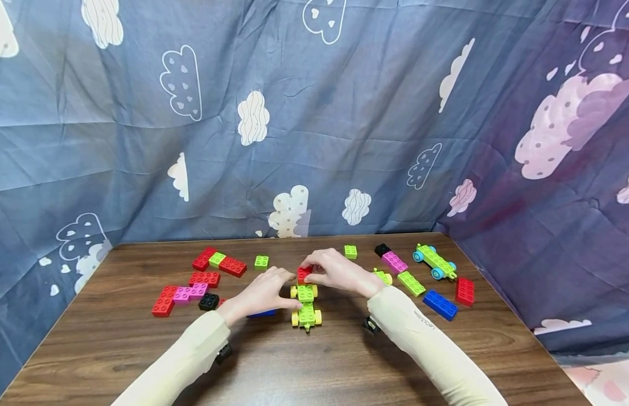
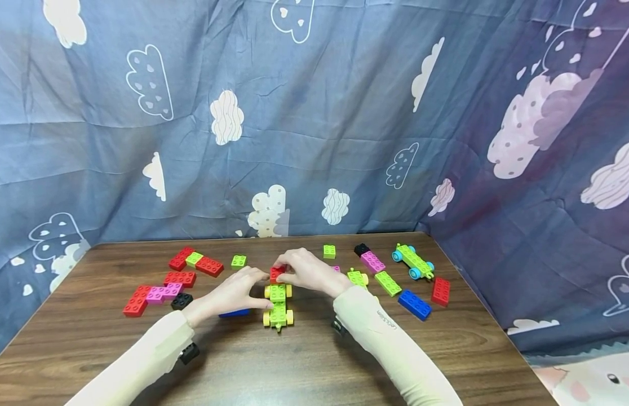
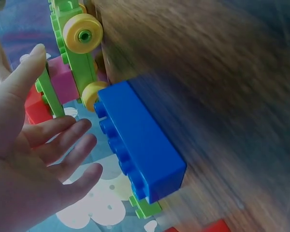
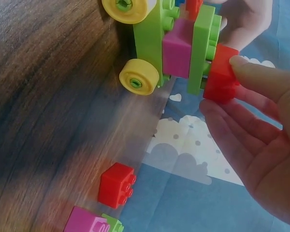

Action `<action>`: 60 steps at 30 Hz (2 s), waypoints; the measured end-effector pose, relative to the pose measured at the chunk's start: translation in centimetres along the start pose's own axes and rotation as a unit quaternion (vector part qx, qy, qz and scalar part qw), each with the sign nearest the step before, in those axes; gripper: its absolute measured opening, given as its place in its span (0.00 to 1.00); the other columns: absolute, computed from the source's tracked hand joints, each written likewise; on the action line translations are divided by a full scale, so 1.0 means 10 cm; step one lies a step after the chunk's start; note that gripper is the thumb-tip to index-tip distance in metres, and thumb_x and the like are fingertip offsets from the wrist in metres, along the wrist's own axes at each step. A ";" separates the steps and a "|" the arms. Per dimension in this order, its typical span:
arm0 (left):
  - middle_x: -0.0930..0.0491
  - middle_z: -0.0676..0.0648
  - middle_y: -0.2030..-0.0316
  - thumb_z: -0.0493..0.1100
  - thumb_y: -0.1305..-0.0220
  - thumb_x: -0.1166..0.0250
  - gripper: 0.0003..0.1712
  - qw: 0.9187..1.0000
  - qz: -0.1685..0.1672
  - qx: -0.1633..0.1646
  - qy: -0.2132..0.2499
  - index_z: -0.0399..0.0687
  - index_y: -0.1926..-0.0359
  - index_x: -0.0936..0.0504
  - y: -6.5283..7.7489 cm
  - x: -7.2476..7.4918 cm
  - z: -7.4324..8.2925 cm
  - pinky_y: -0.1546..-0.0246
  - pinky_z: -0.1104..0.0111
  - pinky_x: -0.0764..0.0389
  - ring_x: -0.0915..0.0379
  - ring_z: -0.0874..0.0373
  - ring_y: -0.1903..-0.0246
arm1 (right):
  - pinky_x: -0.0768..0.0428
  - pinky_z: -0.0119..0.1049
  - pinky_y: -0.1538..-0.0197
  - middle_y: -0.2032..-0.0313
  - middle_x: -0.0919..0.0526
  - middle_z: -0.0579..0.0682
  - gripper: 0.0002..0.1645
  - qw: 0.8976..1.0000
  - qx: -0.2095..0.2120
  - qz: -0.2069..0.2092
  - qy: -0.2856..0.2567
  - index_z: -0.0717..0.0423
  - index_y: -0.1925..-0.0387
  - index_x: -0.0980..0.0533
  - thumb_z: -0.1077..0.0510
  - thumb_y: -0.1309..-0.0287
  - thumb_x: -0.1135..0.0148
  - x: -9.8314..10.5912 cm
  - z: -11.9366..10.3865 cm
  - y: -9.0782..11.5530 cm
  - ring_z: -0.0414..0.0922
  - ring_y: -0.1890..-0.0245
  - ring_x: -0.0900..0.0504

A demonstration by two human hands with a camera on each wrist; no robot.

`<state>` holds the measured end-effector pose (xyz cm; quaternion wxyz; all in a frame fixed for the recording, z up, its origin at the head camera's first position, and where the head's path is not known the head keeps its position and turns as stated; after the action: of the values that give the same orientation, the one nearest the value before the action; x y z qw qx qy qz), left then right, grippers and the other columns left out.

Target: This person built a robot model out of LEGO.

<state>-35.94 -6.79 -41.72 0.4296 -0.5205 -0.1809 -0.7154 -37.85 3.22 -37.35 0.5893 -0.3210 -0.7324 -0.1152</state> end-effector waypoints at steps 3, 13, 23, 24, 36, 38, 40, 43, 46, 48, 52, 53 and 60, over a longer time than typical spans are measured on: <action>0.18 0.40 0.51 0.61 0.45 0.28 0.36 1.000 0.003 0.002 0.004 0.37 0.46 0.20 -0.02 -0.01 0.00 0.49 0.50 0.23 0.25 0.48 0.49 | 0.18 0.35 0.55 0.61 0.14 0.45 0.11 1.000 -0.007 -0.002 -0.004 0.52 0.56 0.17 0.53 0.37 0.34 -0.01 0.01 0.00 0.39 0.62 0.18; 0.19 0.39 0.48 0.58 0.46 0.26 0.38 0.998 -0.008 0.031 0.063 0.35 0.43 0.22 -0.06 -0.06 -0.07 0.43 0.52 0.24 0.26 0.47 0.46 | 0.17 0.39 0.55 0.61 0.13 0.47 0.11 0.999 -0.022 0.002 -0.024 0.54 0.56 0.17 0.55 0.39 0.32 0.00 0.00 -0.01 0.39 0.63 0.18; 0.19 0.37 0.47 0.57 0.48 0.24 0.40 0.995 -0.004 0.044 0.088 0.33 0.42 0.23 -0.07 -0.05 -0.08 0.43 0.51 0.25 0.27 0.47 0.46 | 0.17 0.33 0.57 0.62 0.13 0.49 0.11 0.999 -0.020 0.016 -0.034 0.55 0.58 0.17 0.57 0.43 0.29 0.03 -0.02 -0.01 0.40 0.64 0.17; 0.19 0.37 0.47 0.57 0.48 0.24 0.40 0.995 -0.003 0.044 0.086 0.33 0.42 0.23 -0.07 -0.05 -0.08 0.43 0.51 0.25 0.27 0.47 0.46 | 0.17 0.33 0.57 0.63 0.13 0.49 0.11 0.999 -0.019 0.015 -0.032 0.55 0.58 0.17 0.57 0.43 0.29 0.03 -0.02 -0.01 0.40 0.64 0.17; 0.19 0.37 0.47 0.56 0.48 0.25 0.40 0.997 0.002 0.033 0.069 0.33 0.43 0.23 -0.06 -0.03 -0.04 0.44 0.51 0.24 0.26 0.46 0.46 | 0.20 0.32 0.58 0.63 0.13 0.49 0.10 1.000 -0.020 0.017 0.010 0.55 0.58 0.16 0.56 0.41 0.31 0.01 -0.04 0.00 0.42 0.65 0.18; 0.19 0.37 0.47 0.57 0.47 0.25 0.40 0.997 0.002 0.033 0.068 0.33 0.43 0.23 -0.06 -0.03 -0.03 0.44 0.51 0.24 0.26 0.46 0.46 | 0.20 0.32 0.58 0.63 0.13 0.49 0.09 0.999 -0.015 0.027 0.012 0.55 0.59 0.17 0.57 0.42 0.30 0.02 -0.04 0.00 0.43 0.65 0.18; 0.19 0.37 0.47 0.57 0.47 0.25 0.40 0.997 0.001 0.035 0.068 0.33 0.42 0.23 -0.06 -0.03 -0.03 0.44 0.51 0.24 0.26 0.47 0.46 | 0.20 0.32 0.58 0.63 0.13 0.49 0.09 0.999 -0.014 0.036 0.012 0.55 0.60 0.17 0.57 0.43 0.29 0.03 -0.04 0.01 0.43 0.64 0.18; 0.18 0.38 0.48 0.56 0.48 0.25 0.40 0.997 0.001 0.037 0.067 0.33 0.42 0.23 -0.07 -0.03 -0.03 0.45 0.52 0.23 0.26 0.47 0.47 | 0.20 0.32 0.58 0.63 0.14 0.49 0.09 0.999 -0.012 0.044 0.012 0.55 0.60 0.18 0.57 0.43 0.29 0.03 -0.05 0.01 0.43 0.64 0.18; 0.18 0.39 0.48 0.56 0.48 0.24 0.39 0.997 0.002 0.038 0.064 0.34 0.43 0.23 -0.07 -0.03 -0.03 0.45 0.52 0.23 0.26 0.48 0.47 | 0.20 0.32 0.58 0.63 0.14 0.49 0.10 0.999 -0.015 0.046 0.008 0.55 0.59 0.17 0.57 0.42 0.30 0.03 -0.06 0.02 0.44 0.64 0.17; 0.18 0.39 0.49 0.56 0.48 0.24 0.39 0.997 0.003 0.038 0.063 0.33 0.43 0.23 -0.07 -0.03 -0.02 0.46 0.52 0.23 0.26 0.48 0.48 | 0.20 0.33 0.57 0.62 0.13 0.50 0.11 0.999 -0.014 0.046 0.008 0.57 0.58 0.17 0.57 0.42 0.30 0.03 -0.07 0.03 0.45 0.63 0.17; 0.18 0.39 0.49 0.56 0.47 0.25 0.39 0.997 0.003 0.042 0.063 0.33 0.43 0.23 -0.06 -0.03 -0.02 0.46 0.52 0.23 0.26 0.47 0.48 | 0.19 0.35 0.57 0.61 0.13 0.52 0.12 0.999 -0.011 0.047 0.013 0.59 0.56 0.17 0.58 0.40 0.32 0.02 -0.09 0.05 0.47 0.62 0.16; 0.18 0.39 0.49 0.56 0.47 0.25 0.39 0.997 0.003 0.043 0.064 0.33 0.43 0.23 -0.06 -0.04 -0.03 0.46 0.52 0.23 0.26 0.47 0.48 | 0.19 0.36 0.57 0.61 0.13 0.52 0.12 0.999 -0.008 0.050 0.015 0.60 0.56 0.17 0.58 0.40 0.32 0.02 -0.10 0.05 0.47 0.62 0.16; 0.19 0.39 0.50 0.56 0.48 0.24 0.40 0.997 0.005 0.045 0.061 0.33 0.43 0.23 -0.06 -0.04 -0.03 0.48 0.52 0.23 0.26 0.48 0.48 | 0.20 0.35 0.60 0.64 0.14 0.52 0.10 0.998 0.004 0.067 0.015 0.59 0.59 0.18 0.60 0.43 0.30 0.02 -0.09 0.05 0.48 0.65 0.17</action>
<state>-36.53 -6.48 -42.04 0.4665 -0.4572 -0.1835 -0.7347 -36.83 3.14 -37.01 0.6076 -0.3653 -0.7010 -0.0777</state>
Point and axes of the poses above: each hand's wrist, its own y-axis away from the middle knuckle, its own x-axis out of the back of the hand, z = x × y, the point moved 9 cm from there along -y, towards the middle knuckle
